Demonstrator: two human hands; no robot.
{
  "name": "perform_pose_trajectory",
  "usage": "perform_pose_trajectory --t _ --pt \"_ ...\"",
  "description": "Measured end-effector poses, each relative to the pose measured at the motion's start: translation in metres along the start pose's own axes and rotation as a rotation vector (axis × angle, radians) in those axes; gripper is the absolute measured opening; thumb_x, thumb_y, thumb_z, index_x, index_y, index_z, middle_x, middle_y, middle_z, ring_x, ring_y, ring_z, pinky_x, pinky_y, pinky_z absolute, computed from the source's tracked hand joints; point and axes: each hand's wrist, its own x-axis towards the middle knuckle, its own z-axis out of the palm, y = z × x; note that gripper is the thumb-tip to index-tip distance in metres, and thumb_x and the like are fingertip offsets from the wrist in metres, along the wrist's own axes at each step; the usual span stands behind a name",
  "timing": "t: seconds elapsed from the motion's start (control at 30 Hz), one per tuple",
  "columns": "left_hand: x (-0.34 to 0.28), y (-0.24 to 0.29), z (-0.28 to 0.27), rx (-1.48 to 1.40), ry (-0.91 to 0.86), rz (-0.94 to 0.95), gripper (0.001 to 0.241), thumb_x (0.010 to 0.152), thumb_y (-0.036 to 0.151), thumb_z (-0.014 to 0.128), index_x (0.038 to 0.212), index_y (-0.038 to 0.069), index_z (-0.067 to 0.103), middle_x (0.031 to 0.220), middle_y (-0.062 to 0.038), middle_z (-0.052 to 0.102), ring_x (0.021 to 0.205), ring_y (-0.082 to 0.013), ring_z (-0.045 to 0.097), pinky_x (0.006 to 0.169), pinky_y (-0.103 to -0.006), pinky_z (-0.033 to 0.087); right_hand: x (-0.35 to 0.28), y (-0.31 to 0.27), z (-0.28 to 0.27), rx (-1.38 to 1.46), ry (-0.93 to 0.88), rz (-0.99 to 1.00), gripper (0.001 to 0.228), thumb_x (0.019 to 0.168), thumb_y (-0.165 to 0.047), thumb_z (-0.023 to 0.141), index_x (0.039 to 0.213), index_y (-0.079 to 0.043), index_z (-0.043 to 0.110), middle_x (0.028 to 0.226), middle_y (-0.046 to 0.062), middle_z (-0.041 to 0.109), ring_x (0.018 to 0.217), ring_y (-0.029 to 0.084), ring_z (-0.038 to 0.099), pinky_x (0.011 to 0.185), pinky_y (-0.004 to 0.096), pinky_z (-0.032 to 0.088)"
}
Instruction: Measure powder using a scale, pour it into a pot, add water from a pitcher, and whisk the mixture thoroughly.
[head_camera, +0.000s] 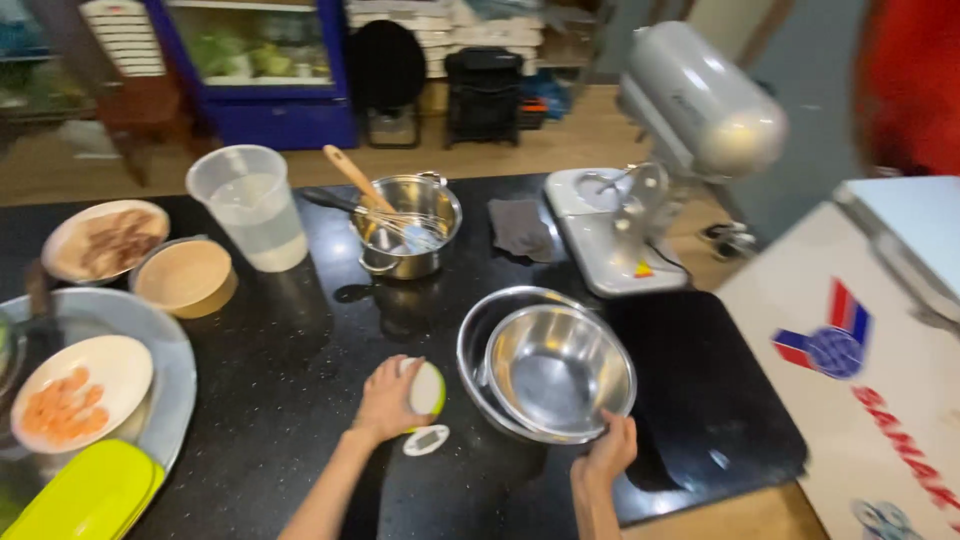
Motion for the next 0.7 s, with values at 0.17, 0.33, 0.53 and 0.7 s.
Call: perform_pose_trajectory --t 0.17,0.33,0.53,0.7 --pt "0.029 -0.074 0.004 -0.036 0.045 0.064 0.112 0.058 0.05 0.094 0.151 0.017 0.042 0.152 -0.017 0.039 0.144 -0.0382 0.032 0.117 -0.0508 0.027 0.053 0.064 0.01 -0.073 -0.051 -0.077 0.031 0.089 -0.002 0.064 0.071 -0.012 0.041 0.069 -0.009 0.036 0.066 0.007 0.034 0.059 0.026 0.028" --pt "0.192 -0.145 0.039 -1.491 0.333 -0.349 0.061 0.101 0.04 0.065 0.143 -0.004 0.052 0.139 -0.024 0.062 0.121 -0.0299 0.063 0.104 -0.0408 0.053 0.051 0.025 0.021 -0.796 -0.145 -0.341 0.016 0.094 -0.018 0.065 0.087 -0.005 0.06 0.07 0.004 0.055 0.068 0.018 0.051 0.063 0.037 0.045" --pt "0.304 -0.139 0.045 -1.625 0.43 -0.543 0.025 0.099 0.014 0.054 0.121 0.004 0.048 0.116 -0.018 0.065 0.091 -0.0281 0.071 0.072 -0.0425 0.064 0.017 -0.053 0.07 -1.93 0.041 -0.513 0.055 0.092 -0.051 0.07 0.107 0.002 0.065 0.102 0.024 0.071 0.085 0.044 0.071 0.068 0.053 0.057" --pt "0.222 -0.115 0.018 -1.474 0.413 -0.49 0.018 0.092 -0.004 0.04 0.106 0.005 0.047 0.108 -0.016 0.059 0.082 -0.0344 0.071 0.058 -0.0423 0.063 -0.045 -0.047 0.2 -1.26 -0.369 -0.496 0.04 0.085 -0.028 0.072 0.117 -0.005 0.069 0.116 0.019 0.07 0.111 0.037 0.066 0.099 0.047 0.051"
